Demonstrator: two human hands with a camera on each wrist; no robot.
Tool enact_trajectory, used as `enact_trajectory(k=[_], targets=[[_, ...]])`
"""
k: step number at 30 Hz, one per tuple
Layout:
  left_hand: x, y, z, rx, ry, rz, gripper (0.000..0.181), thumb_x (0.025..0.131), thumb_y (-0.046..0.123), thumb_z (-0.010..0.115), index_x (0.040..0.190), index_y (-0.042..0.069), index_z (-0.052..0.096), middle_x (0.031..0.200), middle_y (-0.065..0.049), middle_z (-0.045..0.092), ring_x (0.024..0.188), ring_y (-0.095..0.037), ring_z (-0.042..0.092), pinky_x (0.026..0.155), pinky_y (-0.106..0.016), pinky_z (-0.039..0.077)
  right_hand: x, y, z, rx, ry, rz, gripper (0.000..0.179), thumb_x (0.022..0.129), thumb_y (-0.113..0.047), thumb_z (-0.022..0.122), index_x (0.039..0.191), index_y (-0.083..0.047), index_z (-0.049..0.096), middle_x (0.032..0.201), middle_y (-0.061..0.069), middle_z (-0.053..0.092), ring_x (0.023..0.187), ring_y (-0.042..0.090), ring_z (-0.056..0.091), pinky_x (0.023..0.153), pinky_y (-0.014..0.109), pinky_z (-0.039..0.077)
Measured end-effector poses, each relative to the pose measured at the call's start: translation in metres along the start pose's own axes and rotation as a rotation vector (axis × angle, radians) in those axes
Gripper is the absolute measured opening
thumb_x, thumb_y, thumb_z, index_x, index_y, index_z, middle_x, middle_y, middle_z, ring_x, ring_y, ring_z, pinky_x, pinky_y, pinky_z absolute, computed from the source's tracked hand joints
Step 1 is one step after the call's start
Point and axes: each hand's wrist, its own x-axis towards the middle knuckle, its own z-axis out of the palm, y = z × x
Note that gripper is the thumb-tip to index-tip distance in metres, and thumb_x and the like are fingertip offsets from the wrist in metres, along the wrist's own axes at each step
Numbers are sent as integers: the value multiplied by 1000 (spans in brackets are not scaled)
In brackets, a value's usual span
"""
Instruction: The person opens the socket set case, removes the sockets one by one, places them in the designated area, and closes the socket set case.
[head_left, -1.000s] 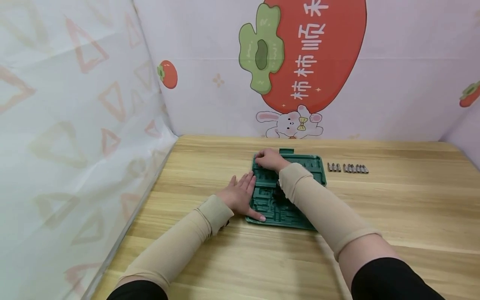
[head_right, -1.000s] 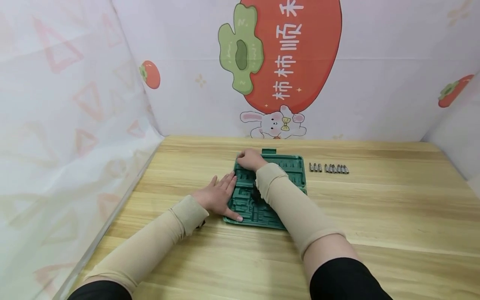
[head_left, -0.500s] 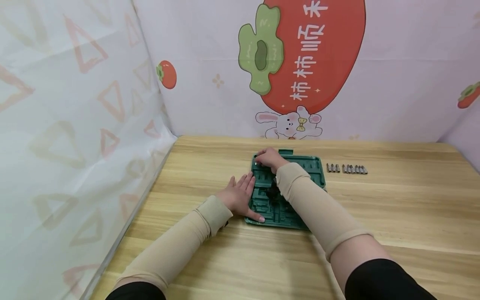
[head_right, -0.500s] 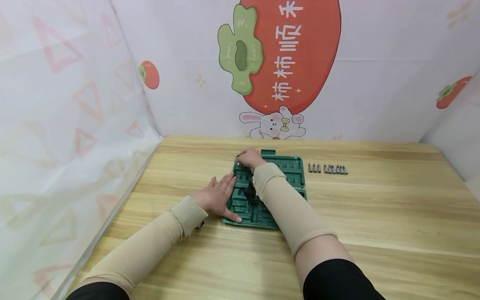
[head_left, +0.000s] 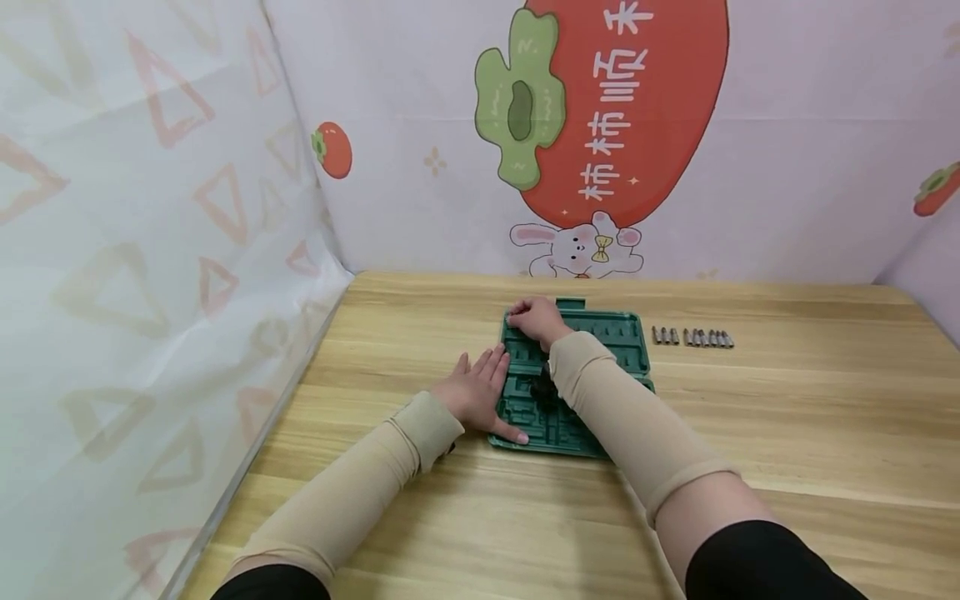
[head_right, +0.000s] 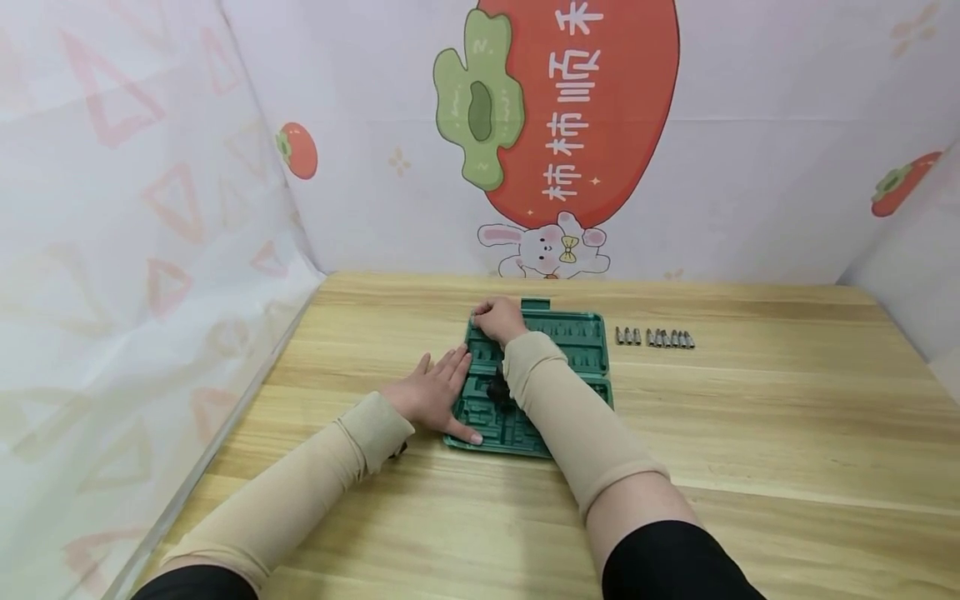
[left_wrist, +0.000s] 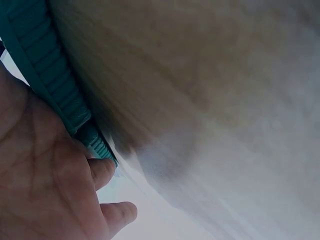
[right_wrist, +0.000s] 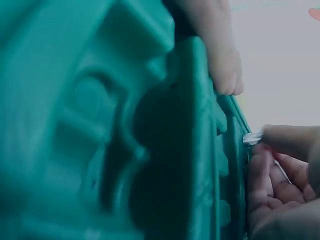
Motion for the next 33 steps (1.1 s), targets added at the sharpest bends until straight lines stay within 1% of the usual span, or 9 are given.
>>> enact_trajectory(k=[4, 6, 8, 12, 16, 19, 22, 26, 33], targets=[[4, 1, 3, -11, 4, 3, 133, 80, 90, 54, 165, 8, -7, 171, -9, -14, 157, -24, -8, 124, -55, 0, 1, 6, -6, 294, -3, 64, 20, 106, -12, 61, 120, 1, 62, 119, 13, 61, 108, 24, 61, 102, 39, 50], [5, 0, 5, -17, 0, 4, 133, 80, 89, 54, 165, 9, -9, 171, -8, -16, 157, -24, -9, 123, -55, -1, 0, 7, -10, 353, -15, 78, 19, 106, -12, 61, 120, 1, 62, 117, 12, 60, 106, 22, 62, 102, 38, 50], [5, 1, 5, -24, -4, 6, 133, 80, 89, 54, 164, 8, -10, 171, -9, -17, 157, -24, -10, 123, -56, -1, -2, 7, -16, 368, -39, 85, 21, 106, -12, 61, 122, 1, 61, 116, 11, 60, 103, 20, 62, 100, 36, 51], [5, 1, 5, -26, -2, 9, 134, 80, 89, 56, 165, 8, -7, 171, -9, -15, 158, -25, -8, 124, -55, 1, -9, 8, -30, 348, -86, 80, 28, 107, -11, 58, 130, 4, 58, 117, 11, 59, 100, 16, 60, 95, 32, 53], [5, 1, 6, -33, 17, 14, 133, 80, 88, 57, 165, 8, -7, 172, -10, -14, 158, -26, -6, 124, -56, 2, -16, 13, -50, 336, -127, 62, 38, 109, -10, 53, 142, 8, 50, 116, 10, 57, 96, 14, 59, 89, 29, 53], [5, 1, 7, -37, 16, 12, 134, 80, 88, 56, 164, 8, -9, 171, -10, -16, 157, -26, -7, 123, -57, 1, -21, 17, -67, 331, -153, 50, 43, 110, -10, 50, 148, 10, 44, 114, 8, 56, 92, 13, 58, 87, 27, 53], [4, 1, 6, -37, 14, 6, 134, 80, 89, 56, 165, 8, -8, 171, -10, -16, 157, -26, -7, 123, -56, 2, -26, 21, -85, 325, -157, 39, 45, 110, -10, 50, 150, 11, 43, 112, 9, 57, 90, 12, 58, 86, 25, 53], [3, 1, 6, -43, 16, 8, 133, 80, 88, 58, 165, 8, -7, 172, -10, -15, 158, -27, -7, 124, -56, 2, -34, 24, -107, 322, -139, 26, 45, 110, -10, 51, 149, 11, 45, 114, 11, 60, 90, 14, 59, 86, 25, 54], [-1, 5, 2, -55, 28, 4, 132, 81, 86, 59, 166, 8, -4, 172, -9, -11, 158, -27, -4, 124, -56, 3, -48, 33, -134, 325, -141, 23, 46, 110, -11, 51, 150, 11, 42, 121, 13, 61, 98, 16, 61, 91, 28, 53]])
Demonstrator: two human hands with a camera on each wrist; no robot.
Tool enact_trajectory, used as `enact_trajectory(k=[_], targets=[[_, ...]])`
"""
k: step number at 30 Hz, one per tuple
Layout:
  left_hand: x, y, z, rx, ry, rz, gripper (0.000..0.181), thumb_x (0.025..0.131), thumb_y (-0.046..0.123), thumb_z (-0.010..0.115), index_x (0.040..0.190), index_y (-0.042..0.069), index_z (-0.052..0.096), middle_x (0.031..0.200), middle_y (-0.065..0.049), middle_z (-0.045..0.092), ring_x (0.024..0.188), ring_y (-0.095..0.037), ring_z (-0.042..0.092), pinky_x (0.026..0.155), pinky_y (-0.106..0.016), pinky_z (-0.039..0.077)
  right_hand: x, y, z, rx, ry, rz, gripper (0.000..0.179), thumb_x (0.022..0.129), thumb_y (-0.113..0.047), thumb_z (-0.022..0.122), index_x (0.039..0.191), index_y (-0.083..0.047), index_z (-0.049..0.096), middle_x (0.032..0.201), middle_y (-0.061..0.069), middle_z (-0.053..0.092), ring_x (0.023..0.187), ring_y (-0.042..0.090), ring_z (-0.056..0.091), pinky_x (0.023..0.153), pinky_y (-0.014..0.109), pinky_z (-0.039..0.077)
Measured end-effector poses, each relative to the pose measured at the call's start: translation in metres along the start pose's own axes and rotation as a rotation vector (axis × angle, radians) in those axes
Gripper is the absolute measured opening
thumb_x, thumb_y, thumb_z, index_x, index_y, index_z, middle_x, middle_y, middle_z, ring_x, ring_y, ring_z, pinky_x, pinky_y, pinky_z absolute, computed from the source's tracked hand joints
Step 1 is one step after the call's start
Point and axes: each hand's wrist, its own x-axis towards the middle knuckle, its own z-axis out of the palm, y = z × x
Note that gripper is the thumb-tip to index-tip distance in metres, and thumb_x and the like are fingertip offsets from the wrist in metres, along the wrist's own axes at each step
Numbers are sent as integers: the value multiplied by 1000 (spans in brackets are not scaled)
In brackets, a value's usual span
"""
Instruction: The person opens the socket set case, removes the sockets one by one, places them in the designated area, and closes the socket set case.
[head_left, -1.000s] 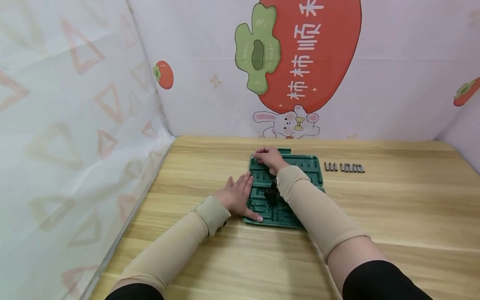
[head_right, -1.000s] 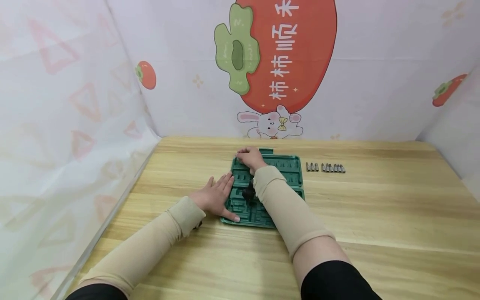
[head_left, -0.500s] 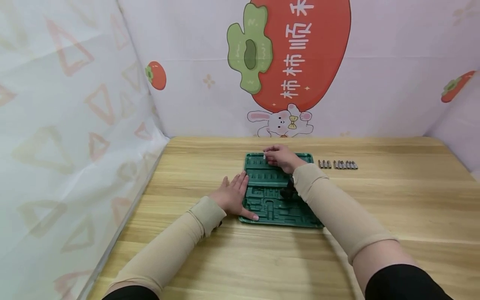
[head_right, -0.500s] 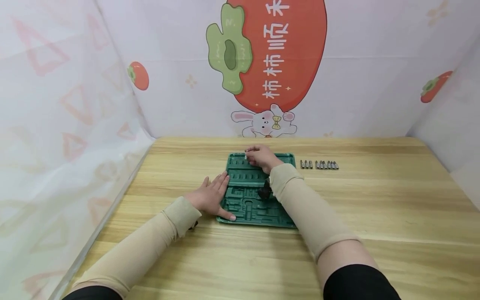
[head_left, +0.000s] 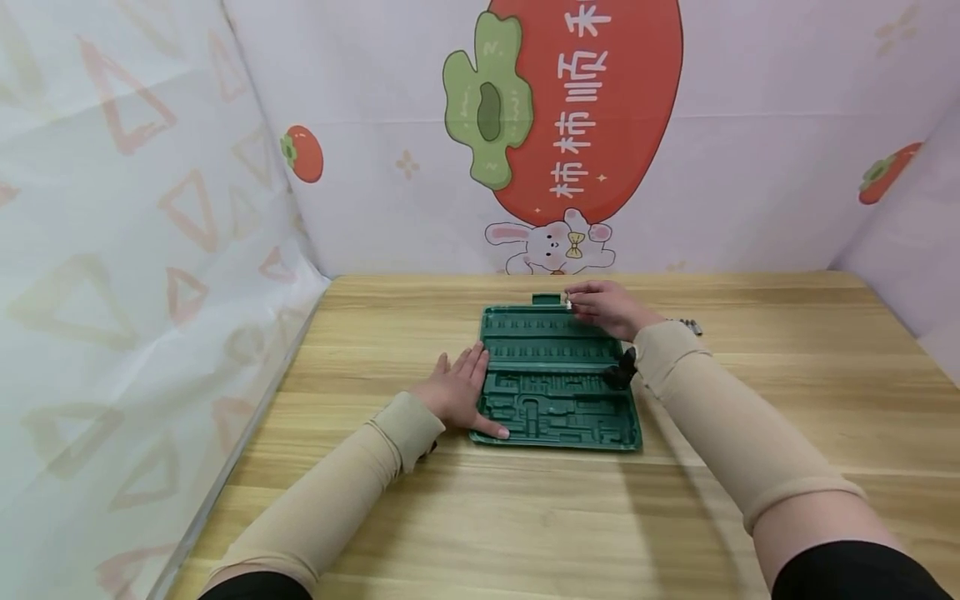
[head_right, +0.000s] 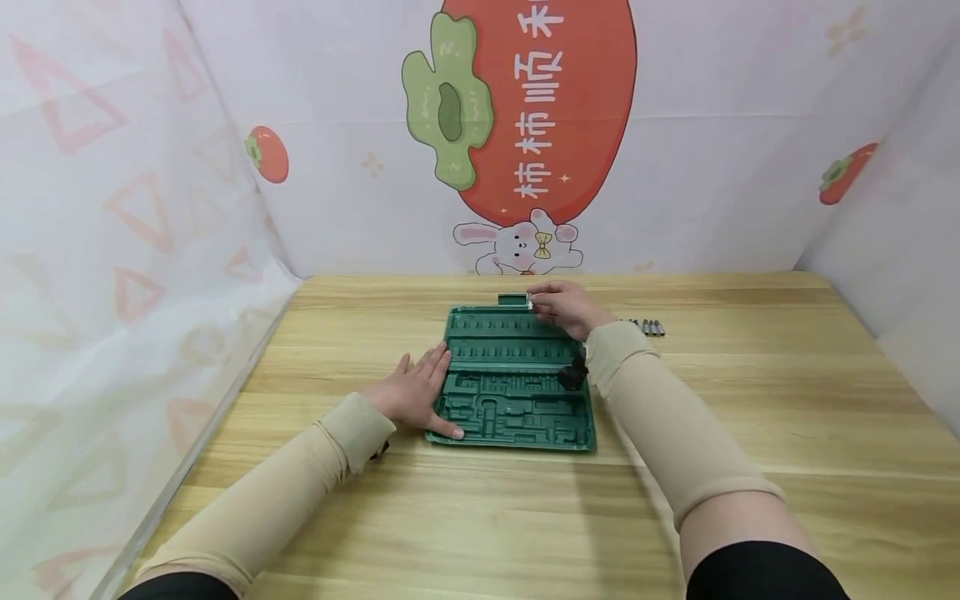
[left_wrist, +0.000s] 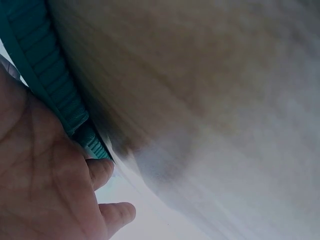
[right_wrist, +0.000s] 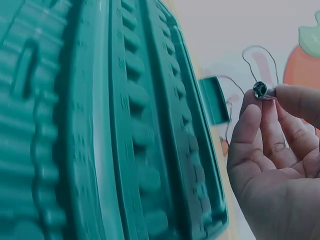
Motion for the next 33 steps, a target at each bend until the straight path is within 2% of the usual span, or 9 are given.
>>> enact_trajectory(k=[7, 14, 18, 23, 25, 29, 33], targets=[[0, -1, 1, -3, -8, 2, 130, 83, 85, 58, 166, 7, -4, 172, -11, -11, 158, -27, -4, 124, -55, 3, -7, 7, -20, 25, 5, -4, 46, 110, -12, 50, 150, 10, 39, 118, 7, 61, 100, 14, 60, 90, 26, 52], [-1, -1, -1, -11, 11, 10, 131, 81, 85, 60, 166, 6, -2, 172, -11, -9, 158, -27, -3, 124, -56, 4, -16, 10, -40, 45, 16, 9, 46, 110, -12, 50, 151, 8, 39, 100, -9, 68, 99, 7, 65, 89, 23, 53], [-2, 0, -1, -9, 12, 10, 131, 81, 85, 61, 166, 7, -1, 172, -11, -9, 158, -27, -2, 124, -56, 5, -22, 13, -55, 30, 24, 3, 43, 110, -13, 50, 148, 6, 43, 100, -9, 67, 100, 7, 65, 88, 23, 53], [-4, 1, -2, -12, -2, 6, 132, 81, 85, 60, 166, 7, -3, 172, -11, -10, 158, -28, -2, 124, -56, 4, -28, 20, -78, 34, 43, -5, 18, 110, -12, 50, 126, -10, 58, 98, -9, 67, 99, 7, 65, 85, 22, 53], [-4, 1, -3, -15, -5, 4, 132, 81, 85, 60, 166, 6, -3, 172, -11, -11, 158, -28, -2, 124, -56, 4, -32, 22, -87, 40, 52, -6, 14, 110, -11, 50, 116, -16, 62, 97, -10, 67, 97, 6, 65, 84, 21, 52], [-4, 1, -3, -17, -6, 6, 132, 81, 85, 60, 166, 6, -3, 172, -12, -11, 158, -28, -2, 124, -56, 4, -41, 24, -108, 51, 69, 0, 28, 110, -9, 48, 100, -26, 68, 95, -10, 67, 93, 5, 64, 79, 21, 51], [-4, 1, -4, -12, -3, 8, 132, 81, 85, 60, 166, 6, -3, 172, -12, -11, 158, -29, -3, 124, -56, 3, -52, 25, -127, 69, 90, 10, 38, 110, -8, 48, 92, -32, 71, 93, -10, 67, 89, 4, 63, 75, 21, 50]])
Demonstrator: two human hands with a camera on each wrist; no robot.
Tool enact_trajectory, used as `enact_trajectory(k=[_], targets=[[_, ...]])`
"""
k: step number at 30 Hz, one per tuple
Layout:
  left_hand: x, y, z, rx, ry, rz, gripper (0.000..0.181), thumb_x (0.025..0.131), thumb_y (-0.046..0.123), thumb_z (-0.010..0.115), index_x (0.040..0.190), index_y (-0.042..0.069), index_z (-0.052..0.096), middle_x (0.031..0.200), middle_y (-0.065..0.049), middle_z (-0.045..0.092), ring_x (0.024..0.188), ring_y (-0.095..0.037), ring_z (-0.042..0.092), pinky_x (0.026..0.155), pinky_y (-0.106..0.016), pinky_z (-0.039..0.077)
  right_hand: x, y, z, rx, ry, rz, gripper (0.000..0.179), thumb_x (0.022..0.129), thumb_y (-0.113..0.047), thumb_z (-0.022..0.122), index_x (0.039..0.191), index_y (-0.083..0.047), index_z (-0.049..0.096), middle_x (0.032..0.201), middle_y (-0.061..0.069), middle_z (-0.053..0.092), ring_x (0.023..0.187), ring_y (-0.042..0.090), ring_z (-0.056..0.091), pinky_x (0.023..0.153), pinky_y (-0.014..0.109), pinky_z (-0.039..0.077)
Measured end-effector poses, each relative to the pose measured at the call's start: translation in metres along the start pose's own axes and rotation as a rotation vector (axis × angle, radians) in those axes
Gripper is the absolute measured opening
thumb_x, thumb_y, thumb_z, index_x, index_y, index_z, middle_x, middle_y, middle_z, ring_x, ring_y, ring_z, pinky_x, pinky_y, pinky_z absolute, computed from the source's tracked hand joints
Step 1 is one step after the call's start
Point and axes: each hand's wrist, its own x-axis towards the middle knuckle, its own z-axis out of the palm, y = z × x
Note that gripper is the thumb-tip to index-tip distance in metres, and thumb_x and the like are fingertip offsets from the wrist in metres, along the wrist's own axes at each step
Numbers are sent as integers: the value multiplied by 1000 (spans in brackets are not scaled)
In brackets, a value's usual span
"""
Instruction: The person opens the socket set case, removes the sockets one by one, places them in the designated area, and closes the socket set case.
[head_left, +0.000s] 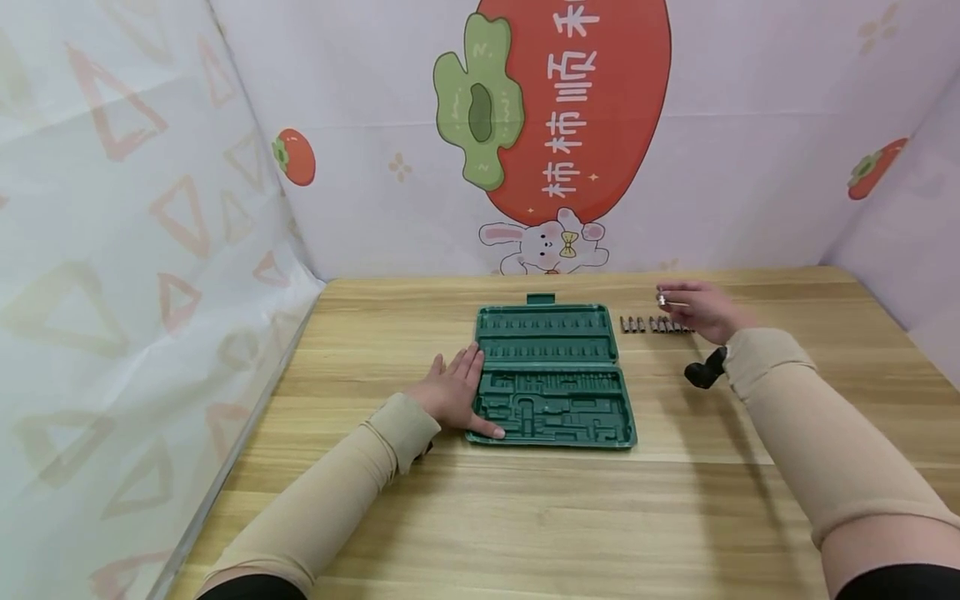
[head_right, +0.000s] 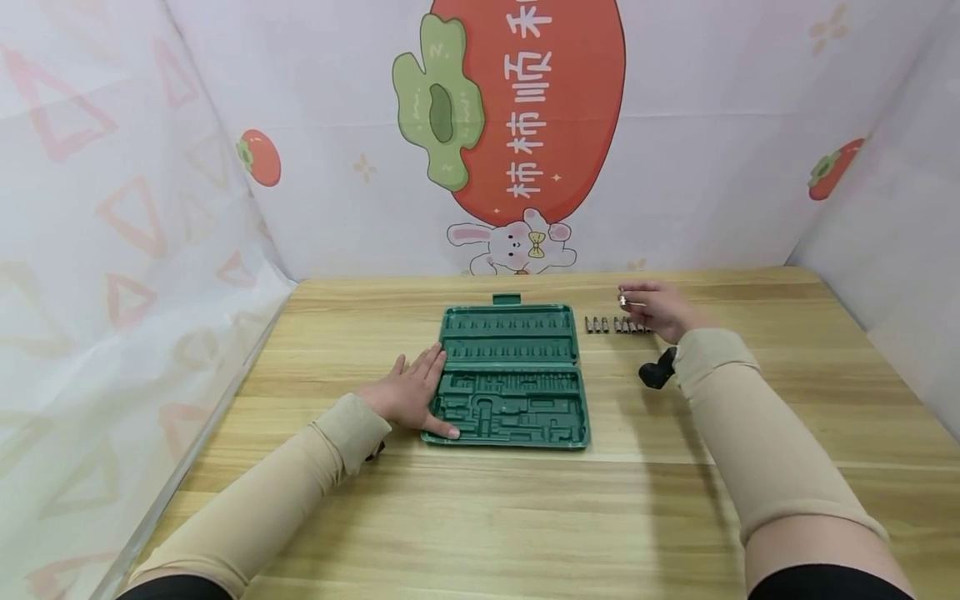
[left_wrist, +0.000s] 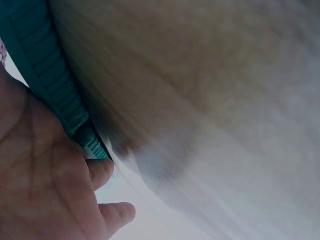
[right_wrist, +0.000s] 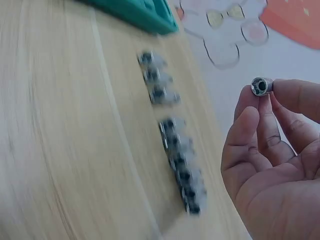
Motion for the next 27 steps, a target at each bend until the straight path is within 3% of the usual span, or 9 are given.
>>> enact_trajectory(k=[9, 12, 20, 24, 27], targets=[[1, -1, -1, -9, -3, 0, 132, 82, 84, 60, 165, 5, -4, 172, -12, -12, 158, -29, -4, 123, -57, 2, -18, -1, -26, 157, 27, 13, 40, 110, -5, 46, 90, -26, 74, 93, -8, 67, 88, 5, 61, 75, 20, 50], [2, -1, 0, -4, -4, 1, 132, 81, 84, 60, 165, 5, -3, 172, -12, -12, 158, -29, -4, 123, -57, 3, -22, 3, -32, 158, 34, 4, 39, 109, -2, 47, 89, -25, 73, 92, -8, 67, 86, 5, 62, 76, 19, 51], [3, -2, 2, -3, -11, 0, 132, 81, 85, 60, 166, 6, -4, 172, -11, -12, 158, -28, -4, 123, -56, 2, -25, 19, -46, -32, 94, 18, 37, 108, -3, 50, 88, -24, 71, 88, -11, 67, 81, 2, 63, 75, 19, 53], [2, -2, 1, -5, -7, 0, 132, 81, 85, 60, 166, 7, -4, 172, -11, -12, 158, -28, -4, 124, -56, 2, -21, 25, -46, -254, 146, 25, 20, 108, -6, 51, 118, 1, 67, 86, -13, 65, 79, 2, 62, 73, 20, 54], [1, -1, 0, -4, -6, 0, 132, 81, 85, 60, 166, 7, -4, 172, -11, -12, 158, -28, -4, 124, -56, 3, -19, 28, -44, -358, 183, 40, 40, 107, -6, 51, 140, 17, 45, 84, -13, 64, 77, 2, 61, 71, 21, 54]])
